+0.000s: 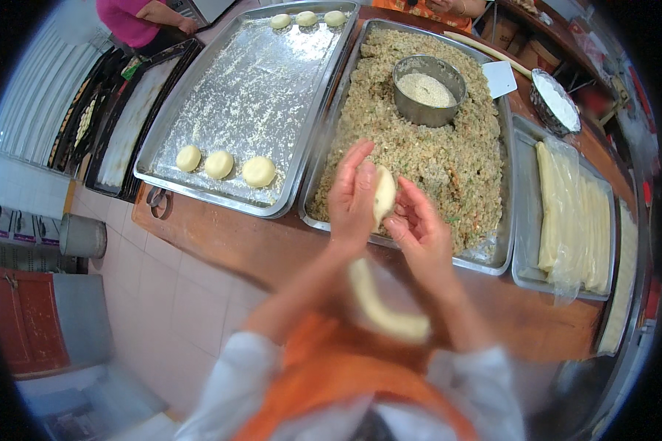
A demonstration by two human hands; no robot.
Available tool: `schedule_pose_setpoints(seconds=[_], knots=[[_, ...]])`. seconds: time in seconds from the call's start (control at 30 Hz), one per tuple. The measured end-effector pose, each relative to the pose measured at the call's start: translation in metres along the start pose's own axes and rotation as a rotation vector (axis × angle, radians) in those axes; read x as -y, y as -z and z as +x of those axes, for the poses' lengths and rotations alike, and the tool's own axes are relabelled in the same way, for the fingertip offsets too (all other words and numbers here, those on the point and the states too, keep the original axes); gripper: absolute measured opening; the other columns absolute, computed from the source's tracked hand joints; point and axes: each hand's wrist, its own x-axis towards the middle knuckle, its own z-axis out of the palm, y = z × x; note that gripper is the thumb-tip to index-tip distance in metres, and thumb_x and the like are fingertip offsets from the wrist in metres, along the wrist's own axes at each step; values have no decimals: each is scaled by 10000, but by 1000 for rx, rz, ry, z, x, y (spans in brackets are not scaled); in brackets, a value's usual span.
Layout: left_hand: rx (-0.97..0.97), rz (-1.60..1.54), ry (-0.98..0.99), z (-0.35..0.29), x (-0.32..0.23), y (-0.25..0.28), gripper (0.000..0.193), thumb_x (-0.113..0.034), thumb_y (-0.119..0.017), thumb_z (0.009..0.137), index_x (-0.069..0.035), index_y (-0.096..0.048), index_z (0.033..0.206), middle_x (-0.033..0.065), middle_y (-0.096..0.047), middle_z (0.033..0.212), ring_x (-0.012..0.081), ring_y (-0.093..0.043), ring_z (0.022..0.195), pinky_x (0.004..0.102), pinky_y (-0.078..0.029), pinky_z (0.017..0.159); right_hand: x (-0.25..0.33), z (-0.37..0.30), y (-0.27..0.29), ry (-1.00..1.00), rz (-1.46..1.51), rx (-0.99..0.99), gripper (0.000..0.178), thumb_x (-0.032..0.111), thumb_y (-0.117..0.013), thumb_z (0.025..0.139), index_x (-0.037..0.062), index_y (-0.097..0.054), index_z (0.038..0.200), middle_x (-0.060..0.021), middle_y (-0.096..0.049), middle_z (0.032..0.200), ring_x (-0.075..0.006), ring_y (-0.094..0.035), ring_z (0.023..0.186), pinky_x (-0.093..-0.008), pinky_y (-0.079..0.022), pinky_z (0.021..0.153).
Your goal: The person prepares stuffed pastries by picking up dough balls, flattening them by hand, scooping a vegetable-based filling from a large tray using a metal ring tool, and sealing the dough around the filling before placing the finished items on a metal baking tray.
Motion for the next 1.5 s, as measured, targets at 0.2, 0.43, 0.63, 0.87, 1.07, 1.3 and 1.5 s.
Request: schedule_pose_setpoints(seconds=[0.2, 0.43, 0.63, 0.87, 1.07, 1.3, 1.5], knots=[[48, -200, 77, -12, -12, -2, 407, -323, -376, 929, 20, -593, 946, 102, -591, 990, 144, -529, 895, 266, -398, 833, 9, 1, -4, 483, -573, -39, 297, 18, -610, 763, -9, -552, 1053, -143, -573, 1000, -252, -604, 795, -304, -491, 673], [-71, -504, 176, -8, -15, -6, 259, -233, -444, 902, -2, -542, 966, 100, -577, 928, 155, -538, 845, 279, -422, 797, 15, 4, -7, 499, -534, -45, 261, -19, -621, 732, -16, -577, 989, -155, -562, 963, -283, -592, 773, -316, -491, 653], [-133, -379, 156, -23, -4, -4, 197, -223, -467, 895, -34, -511, 862, 76, -565, 863, 133, -531, 798, 277, -435, 758, 4, -4, -13, 614, -589, -16, 239, -49, -608, 712, -20, -591, 949, -160, -557, 938, -272, -586, 793, -315, -486, 678], [-30, -164, -309, -21, -12, -8, 257, -206, -343, 940, -20, -509, 878, 149, -532, 989, 181, -504, 917, 311, -417, 813, 13, -1, 2, 35, 61, 17, 217, -24, -581, 775, -15, -576, 991, -109, -573, 960, -164, -582, 863, -286, -479, 713], [-34, -376, -118, -29, -15, -10, 175, -135, -388, 907, -14, -515, 915, 118, -557, 983, 183, -531, 891, 304, -426, 821, 26, -16, -15, 468, -641, -104, 252, 5, -586, 759, -2, -573, 1010, -132, -581, 987, -228, -604, 821, -298, -477, 717], [189, 298, -727, -11, 7, 10, 431, -267, -409, 907, 18, -392, 1230, 134, -419, 1217, 235, -429, 1106, 350, -315, 968, 11, -2, 9, -329, 468, -77, 184, 27, -565, 820, -18, -590, 997, -65, -607, 949, -109, -574, 808, -229, -465, 682], [28, -718, 355, -18, -11, -3, 300, -256, -299, 938, -53, -489, 1051, 74, -530, 1052, 185, -505, 997, 340, -386, 893, 7, 11, 13, -57, -21, -60, 331, 104, -603, 805, 19, -502, 1109, -75, -555, 997, -138, -541, 884, -252, -453, 737]])
